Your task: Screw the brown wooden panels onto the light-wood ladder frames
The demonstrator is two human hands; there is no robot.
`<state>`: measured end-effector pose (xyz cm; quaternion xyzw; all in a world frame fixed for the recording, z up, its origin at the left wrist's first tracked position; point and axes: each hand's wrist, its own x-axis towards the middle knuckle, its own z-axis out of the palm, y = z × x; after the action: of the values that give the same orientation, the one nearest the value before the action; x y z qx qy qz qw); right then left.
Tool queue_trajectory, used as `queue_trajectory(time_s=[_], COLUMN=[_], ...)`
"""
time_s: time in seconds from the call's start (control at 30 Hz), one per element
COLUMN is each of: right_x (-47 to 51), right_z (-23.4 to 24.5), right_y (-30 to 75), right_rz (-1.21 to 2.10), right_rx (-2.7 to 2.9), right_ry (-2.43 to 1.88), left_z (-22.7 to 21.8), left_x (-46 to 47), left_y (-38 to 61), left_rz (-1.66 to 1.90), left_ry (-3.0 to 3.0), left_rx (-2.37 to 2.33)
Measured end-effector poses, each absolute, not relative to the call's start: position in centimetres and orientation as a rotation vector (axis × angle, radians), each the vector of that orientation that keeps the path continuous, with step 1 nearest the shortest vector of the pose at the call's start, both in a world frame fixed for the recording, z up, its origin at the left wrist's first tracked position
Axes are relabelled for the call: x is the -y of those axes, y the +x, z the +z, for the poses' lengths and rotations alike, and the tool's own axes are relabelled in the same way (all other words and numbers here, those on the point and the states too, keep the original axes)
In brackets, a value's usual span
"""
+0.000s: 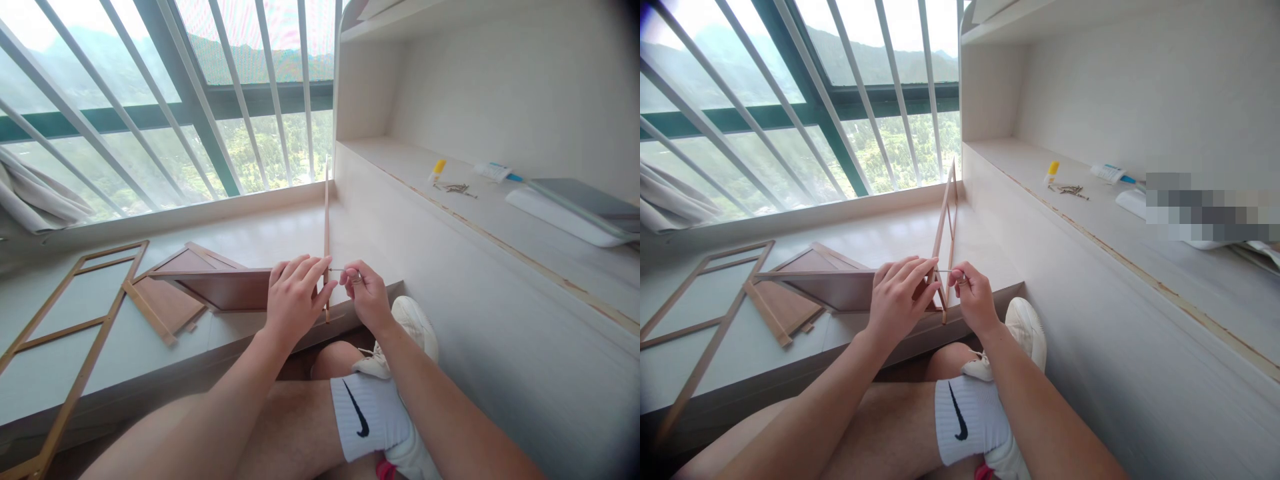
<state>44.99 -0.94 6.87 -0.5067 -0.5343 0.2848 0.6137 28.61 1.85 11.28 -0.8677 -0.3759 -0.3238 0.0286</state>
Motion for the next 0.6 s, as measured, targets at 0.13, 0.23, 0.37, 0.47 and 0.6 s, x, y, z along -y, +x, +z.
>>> queue_trajectory(time_s=[0.13,0.23,0.37,0.47,0.6], right_x=[0.93,0.86,0.77,0.69,0.61], right_z=[6.93,6.95,7.11,7.13,6.97], right_y=[45.05,45.03,44.88,44.70,44.54], right_rz=[0.675,0.712,0.799,0.842,0.861], right_rx=[1.224,1.189,1.130,1.091,1.062], right_ry=[-1.169,-1.174,-1.132,-1.097,-1.098], left_z=[11.27,11.30,11.32,11.29,11.27], left_x=[-1.89,-1.87,-1.85,-1.86,-1.85], left_y=[28.58,28.57,28.61,28.64,28.66], left_rz=[-1.007,-1.013,-1.018,-1.031,-1.041], left_ry=[-2.676,-2.678,-2.678,-2.675,-2.673], left_rx=[1.156,1.152,1.152,1.143,1.142])
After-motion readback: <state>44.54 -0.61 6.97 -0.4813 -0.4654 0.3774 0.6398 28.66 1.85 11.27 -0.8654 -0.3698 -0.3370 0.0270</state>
